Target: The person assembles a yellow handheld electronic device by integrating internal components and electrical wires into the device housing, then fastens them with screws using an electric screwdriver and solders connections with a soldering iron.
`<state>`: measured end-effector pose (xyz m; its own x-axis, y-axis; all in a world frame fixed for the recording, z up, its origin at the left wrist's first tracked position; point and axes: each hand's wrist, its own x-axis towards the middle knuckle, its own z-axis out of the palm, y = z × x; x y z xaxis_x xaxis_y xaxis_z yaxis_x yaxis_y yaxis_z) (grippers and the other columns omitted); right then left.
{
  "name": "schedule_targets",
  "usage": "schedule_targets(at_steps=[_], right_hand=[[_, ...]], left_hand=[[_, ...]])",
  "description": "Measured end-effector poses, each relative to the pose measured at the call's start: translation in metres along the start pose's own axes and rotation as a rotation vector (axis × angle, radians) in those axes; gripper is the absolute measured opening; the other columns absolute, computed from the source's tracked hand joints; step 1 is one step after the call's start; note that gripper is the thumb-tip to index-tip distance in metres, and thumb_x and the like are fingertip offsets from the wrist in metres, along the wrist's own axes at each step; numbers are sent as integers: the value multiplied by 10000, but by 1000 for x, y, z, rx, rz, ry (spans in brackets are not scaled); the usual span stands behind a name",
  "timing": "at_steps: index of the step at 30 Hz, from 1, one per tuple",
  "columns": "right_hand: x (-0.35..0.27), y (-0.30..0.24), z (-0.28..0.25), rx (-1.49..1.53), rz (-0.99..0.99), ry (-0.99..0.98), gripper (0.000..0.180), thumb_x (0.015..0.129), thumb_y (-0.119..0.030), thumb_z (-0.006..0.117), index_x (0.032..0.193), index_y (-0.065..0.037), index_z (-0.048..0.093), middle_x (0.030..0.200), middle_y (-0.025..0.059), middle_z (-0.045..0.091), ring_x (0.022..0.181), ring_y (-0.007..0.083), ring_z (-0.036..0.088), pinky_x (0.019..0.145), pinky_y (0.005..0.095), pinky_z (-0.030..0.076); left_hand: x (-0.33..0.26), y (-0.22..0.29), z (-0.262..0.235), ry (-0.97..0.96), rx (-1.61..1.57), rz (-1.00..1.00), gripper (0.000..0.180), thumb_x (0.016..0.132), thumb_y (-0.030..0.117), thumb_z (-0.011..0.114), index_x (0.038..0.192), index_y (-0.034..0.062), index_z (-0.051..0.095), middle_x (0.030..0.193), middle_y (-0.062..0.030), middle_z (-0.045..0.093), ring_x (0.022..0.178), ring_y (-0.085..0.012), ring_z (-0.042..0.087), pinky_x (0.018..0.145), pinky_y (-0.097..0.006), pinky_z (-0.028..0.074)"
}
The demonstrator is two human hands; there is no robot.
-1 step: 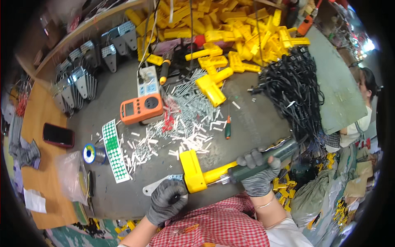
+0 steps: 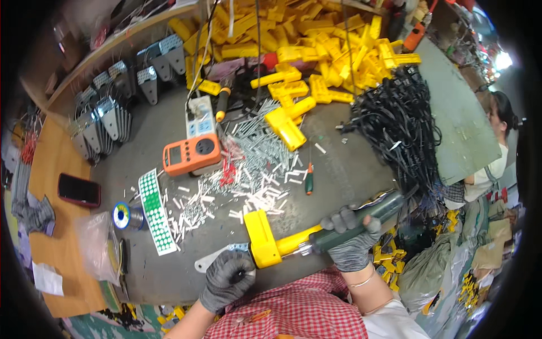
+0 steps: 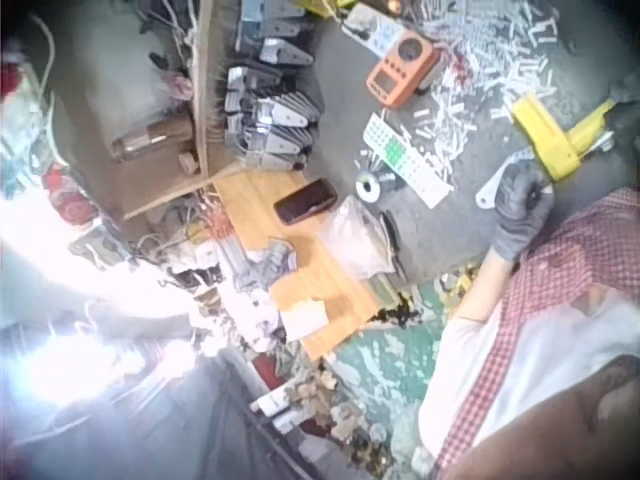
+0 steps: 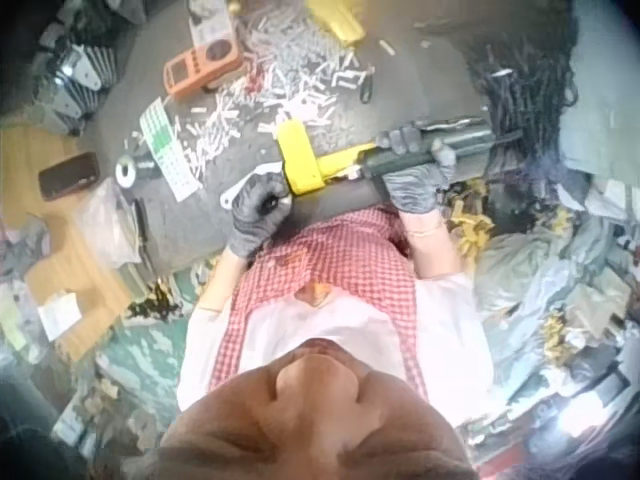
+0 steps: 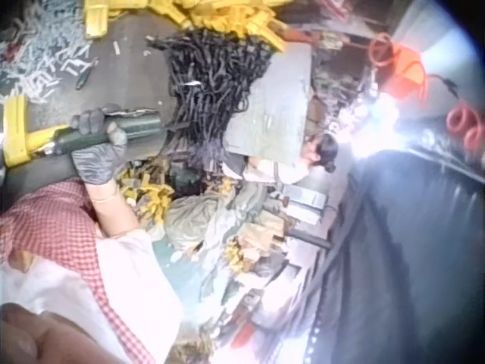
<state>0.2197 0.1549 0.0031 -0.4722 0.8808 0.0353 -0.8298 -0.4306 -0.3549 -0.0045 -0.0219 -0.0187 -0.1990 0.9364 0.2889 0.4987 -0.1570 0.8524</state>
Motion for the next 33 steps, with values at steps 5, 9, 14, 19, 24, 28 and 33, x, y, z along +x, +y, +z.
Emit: schedule_targets(at_steps=[5,9,14,19,24,28,33], right_hand=[[69,-34,40,-450,323,301,388,865,-263,690,1165,-39,590,873,69,601,826,229,586,850,433,491],[147,-58,-17,-1466,-205,-36,440,885,-213,702,1244,-7,552,1055,189,645,940,326,654,858,441,520],[174,-77,-36,-2273,-381,74,291,822,-179,694,1050,-1,666,1006,238,669,943,398,644,872,442,510],[138,-177,-28,-2384,-1190,388,124,868,-160,599,862,-63,677,837,185,633,825,386,606,789,465,502],[122,-240,-21,-2698,17,708,367,812,-398,672,947,-65,750,965,205,709,945,369,678,825,442,540],[142,-237,6,-2880,-104,744,345,832,-384,649,950,-75,746,973,194,708,918,371,684,780,461,551],[154,-288,-1,-2650,-207,405,328,824,-366,700,983,-82,745,1013,188,712,927,373,681,864,430,530]], left_hand=[[-5,3,-11,6,-34,-31,244,755,-11,775,917,100,631,849,-57,650,715,-201,606,598,-308,473],[-6,25,-4,41,-202,-183,272,788,42,802,1003,81,641,984,-36,640,760,-112,557,678,-250,485],[0,26,-3,63,-203,-150,251,791,13,802,981,73,649,945,-32,655,715,-91,554,650,-231,482],[-9,15,-6,54,-183,-182,258,793,-8,787,998,72,652,979,-28,646,741,-89,558,663,-227,478],[-5,15,-9,31,-210,-194,288,797,-29,774,1029,91,651,988,-17,621,746,-81,530,666,-222,463],[-7,-9,-5,32,-232,-125,284,678,65,867,869,43,659,878,-85,655,833,-245,631,806,-358,508],[-7,16,-3,56,-182,-129,317,802,-9,782,1063,96,637,975,-7,607,728,-81,510,655,-220,453]])
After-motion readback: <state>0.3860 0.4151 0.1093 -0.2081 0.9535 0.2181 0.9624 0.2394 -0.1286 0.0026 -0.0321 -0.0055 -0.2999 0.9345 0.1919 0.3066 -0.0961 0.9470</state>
